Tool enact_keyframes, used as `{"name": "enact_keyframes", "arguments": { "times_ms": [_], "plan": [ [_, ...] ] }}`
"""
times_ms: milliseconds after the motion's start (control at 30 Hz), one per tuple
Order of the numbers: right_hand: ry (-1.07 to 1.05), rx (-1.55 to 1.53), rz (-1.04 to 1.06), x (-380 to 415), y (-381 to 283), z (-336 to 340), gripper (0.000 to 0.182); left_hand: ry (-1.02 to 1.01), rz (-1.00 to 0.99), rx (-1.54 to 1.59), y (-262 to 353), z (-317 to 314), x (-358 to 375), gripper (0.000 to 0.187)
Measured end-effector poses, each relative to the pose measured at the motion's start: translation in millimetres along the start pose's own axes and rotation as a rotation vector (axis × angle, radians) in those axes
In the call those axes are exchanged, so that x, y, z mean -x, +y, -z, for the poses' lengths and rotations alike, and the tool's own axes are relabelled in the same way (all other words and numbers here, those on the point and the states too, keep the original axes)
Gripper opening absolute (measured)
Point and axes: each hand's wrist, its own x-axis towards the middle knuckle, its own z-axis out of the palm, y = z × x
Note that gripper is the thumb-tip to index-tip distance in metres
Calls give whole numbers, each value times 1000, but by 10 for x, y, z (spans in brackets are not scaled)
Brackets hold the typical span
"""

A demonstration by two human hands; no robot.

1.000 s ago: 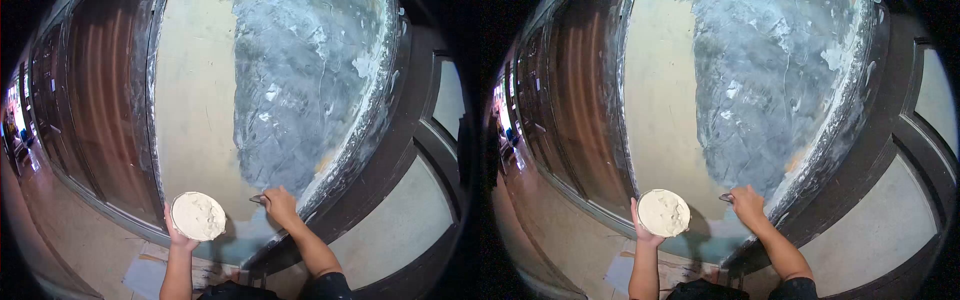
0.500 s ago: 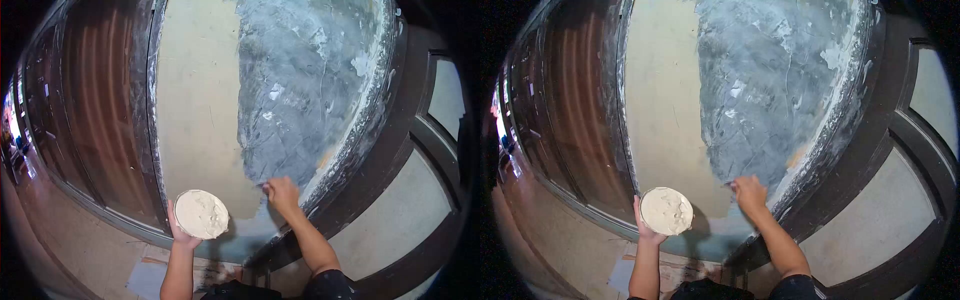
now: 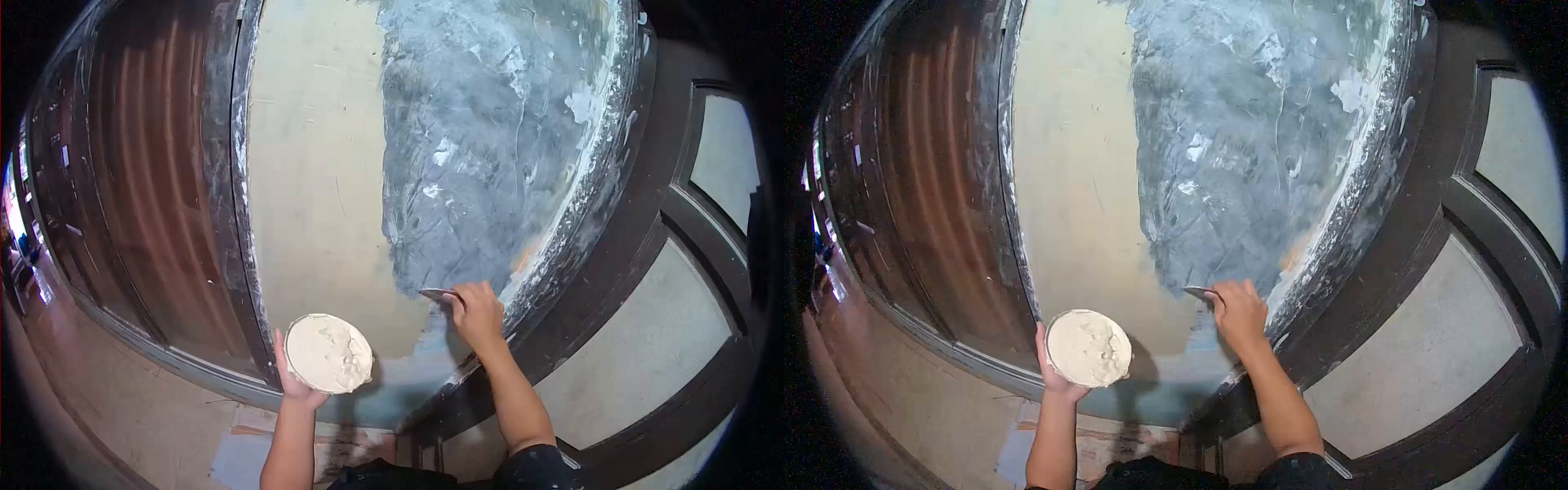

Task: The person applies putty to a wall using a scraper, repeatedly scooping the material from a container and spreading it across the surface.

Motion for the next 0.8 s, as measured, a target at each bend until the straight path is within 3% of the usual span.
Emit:
{"name": "enact_keyframes", "arguments": {
  "times_ms": [67, 133, 200, 333, 367, 433, 533, 600, 667, 733, 800],
  "plan": [
    [-33, 11, -20, 206, 115, -110, 13, 9, -3, -5, -19, 19, 5, 92],
    [-270, 25, 4, 486, 242, -326, 14, -9, 12, 12, -33, 47, 13, 91],
    [-304, 51, 31, 497, 251, -395, 14, -4, 3, 19, -55, 17, 18, 92],
    [-192, 92, 49, -112, 19, 23, 10, -18, 15, 28, -123, -11, -3, 95],
    [-84, -11, 72, -240, -114, 223, 11, -16, 12, 31, -134, -86, 16, 95],
    [25, -121, 100, -342, -288, 527, 16, -243, 107, 91, -129, -297, 62, 97],
    [-77, -303, 616, -342, -369, 708, 41, -135, 97, 63, -164, -304, 14, 100],
    [-178, -303, 730, -260, -532, 837, 41, -189, 99, 80, -160, -399, 35, 101],
    [-173, -305, 769, -218, -620, 860, 36, -99, 53, 61, -159, -468, 38, 101],
    [-171, -305, 806, -183, -650, 842, 31, -268, 107, 77, -122, -580, 87, 101],
    [-178, -280, 801, -165, -657, 823, 29, -126, 66, 33, -147, -594, 92, 101]
  ]
}}
